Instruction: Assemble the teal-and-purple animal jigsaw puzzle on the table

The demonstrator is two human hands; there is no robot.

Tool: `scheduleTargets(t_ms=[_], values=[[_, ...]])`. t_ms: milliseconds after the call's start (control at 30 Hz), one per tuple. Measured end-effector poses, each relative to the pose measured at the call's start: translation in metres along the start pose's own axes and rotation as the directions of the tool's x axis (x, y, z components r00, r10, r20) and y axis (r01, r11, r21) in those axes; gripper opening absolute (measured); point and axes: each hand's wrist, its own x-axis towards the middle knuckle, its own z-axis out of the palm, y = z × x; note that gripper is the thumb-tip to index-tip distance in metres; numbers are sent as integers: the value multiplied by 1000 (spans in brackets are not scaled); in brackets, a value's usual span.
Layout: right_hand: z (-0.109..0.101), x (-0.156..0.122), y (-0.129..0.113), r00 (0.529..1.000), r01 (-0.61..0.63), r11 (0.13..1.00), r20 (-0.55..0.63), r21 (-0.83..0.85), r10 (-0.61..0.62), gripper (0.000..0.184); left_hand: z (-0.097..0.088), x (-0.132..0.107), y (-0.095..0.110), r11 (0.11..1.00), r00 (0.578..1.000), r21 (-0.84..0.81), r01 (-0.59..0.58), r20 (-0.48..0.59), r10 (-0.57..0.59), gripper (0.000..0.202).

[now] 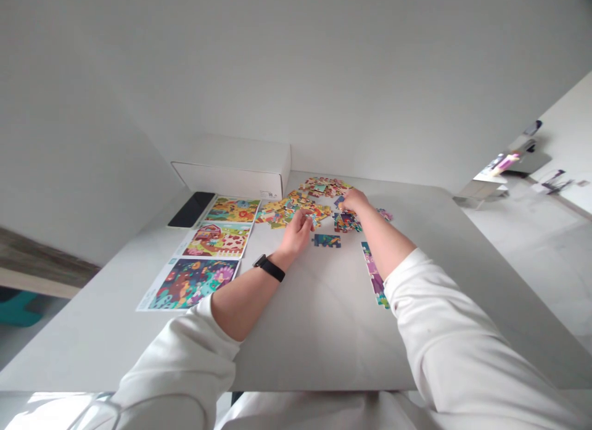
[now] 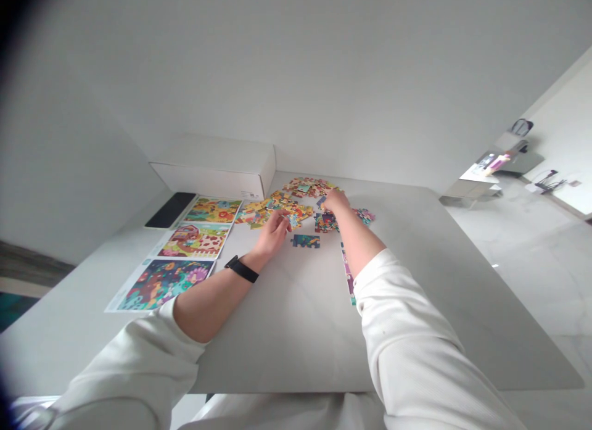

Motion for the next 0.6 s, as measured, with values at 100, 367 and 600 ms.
scheduleTargets(t_ms=[100, 367, 600], values=[[-10, -9, 2, 981, -168, 967, -60, 193, 182, 11, 0, 2, -1, 1000, 1000, 8, -10, -19, 11, 21], [-22, -94, 9, 997, -31, 625, 64, 780, -30, 48, -3, 1, 4, 997, 997, 53, -60, -38, 62, 28], [13, -149, -2, 978, 26, 657, 116, 753, -172, 52, 0, -7, 10, 997, 969, 25, -76, 237, 68, 43]])
